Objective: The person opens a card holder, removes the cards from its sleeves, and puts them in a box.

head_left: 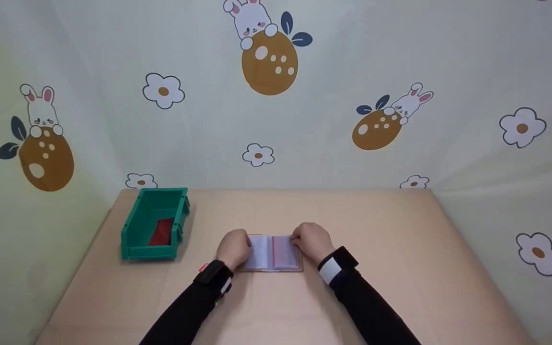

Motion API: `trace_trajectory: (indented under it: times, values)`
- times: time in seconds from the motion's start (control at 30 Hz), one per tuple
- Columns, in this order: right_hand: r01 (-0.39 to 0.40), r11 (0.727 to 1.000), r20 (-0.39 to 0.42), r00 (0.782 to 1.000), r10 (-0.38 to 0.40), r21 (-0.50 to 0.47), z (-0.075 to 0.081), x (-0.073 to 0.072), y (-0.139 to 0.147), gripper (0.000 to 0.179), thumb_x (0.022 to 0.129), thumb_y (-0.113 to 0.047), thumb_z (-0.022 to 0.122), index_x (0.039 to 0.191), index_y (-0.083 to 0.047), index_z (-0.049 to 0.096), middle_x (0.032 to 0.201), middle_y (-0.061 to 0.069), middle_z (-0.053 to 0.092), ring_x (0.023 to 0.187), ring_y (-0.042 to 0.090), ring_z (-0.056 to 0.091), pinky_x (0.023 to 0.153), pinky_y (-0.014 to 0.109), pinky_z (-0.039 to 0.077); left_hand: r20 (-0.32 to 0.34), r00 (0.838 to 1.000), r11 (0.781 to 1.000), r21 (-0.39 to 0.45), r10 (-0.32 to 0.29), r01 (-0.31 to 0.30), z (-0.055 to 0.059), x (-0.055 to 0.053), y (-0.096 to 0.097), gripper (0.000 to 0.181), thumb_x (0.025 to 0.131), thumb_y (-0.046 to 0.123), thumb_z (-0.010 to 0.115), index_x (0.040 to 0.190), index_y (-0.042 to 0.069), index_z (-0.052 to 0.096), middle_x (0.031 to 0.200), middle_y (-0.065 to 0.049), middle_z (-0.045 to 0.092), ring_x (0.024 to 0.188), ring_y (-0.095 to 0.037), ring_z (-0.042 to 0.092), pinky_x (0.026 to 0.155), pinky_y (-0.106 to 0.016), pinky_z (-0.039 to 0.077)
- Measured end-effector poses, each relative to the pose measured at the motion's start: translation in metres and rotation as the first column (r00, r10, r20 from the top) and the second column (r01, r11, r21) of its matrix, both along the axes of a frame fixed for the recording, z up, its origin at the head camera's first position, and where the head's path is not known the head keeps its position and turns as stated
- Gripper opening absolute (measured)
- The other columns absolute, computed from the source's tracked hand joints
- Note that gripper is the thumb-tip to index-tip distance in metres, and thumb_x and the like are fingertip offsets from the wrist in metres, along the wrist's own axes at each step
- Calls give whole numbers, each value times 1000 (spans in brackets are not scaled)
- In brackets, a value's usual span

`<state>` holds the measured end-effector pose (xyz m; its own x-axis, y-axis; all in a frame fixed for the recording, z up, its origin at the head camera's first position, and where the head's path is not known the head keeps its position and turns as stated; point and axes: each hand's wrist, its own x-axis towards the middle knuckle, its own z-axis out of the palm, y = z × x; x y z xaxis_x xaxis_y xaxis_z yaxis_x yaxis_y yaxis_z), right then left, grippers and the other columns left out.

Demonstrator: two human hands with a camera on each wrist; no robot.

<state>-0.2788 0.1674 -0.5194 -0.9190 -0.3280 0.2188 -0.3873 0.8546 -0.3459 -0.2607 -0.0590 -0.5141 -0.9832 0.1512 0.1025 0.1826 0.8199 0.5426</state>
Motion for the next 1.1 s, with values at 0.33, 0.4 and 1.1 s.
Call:
trace_trajectory:
  times: [0.33,0.4,1.1]
  values:
    - [-13,999,-19,1000,14,45,1,-3,-1,5,80,-12,80,83,-9,79,84,3,73,80,21,68,74,36,54,-16,1000,1000,17,7,-7,-3,1,0,8,75,-5,64,72,1,69,73,-7,66,68,-25,61,69,-40,52]
    - [-18,998,-29,999,20,53,1,-3,-2,5,80,-13,81,82,-9,79,83,3,72,79,22,68,74,37,54,-22,1000,1000,20,6,-5,-3,1,0,8,74,-5,64,72,2,68,73,-7,66,68,-25,61,69,-40,51]
    - [-40,990,-96,994,53,136,1,0,-6,4,81,-12,80,78,-10,78,80,3,69,77,21,66,70,35,54,3,1000,1000,11,15,-15,-1,2,0,5,76,-2,66,73,3,66,73,-7,65,71,-27,61,71,-40,51]
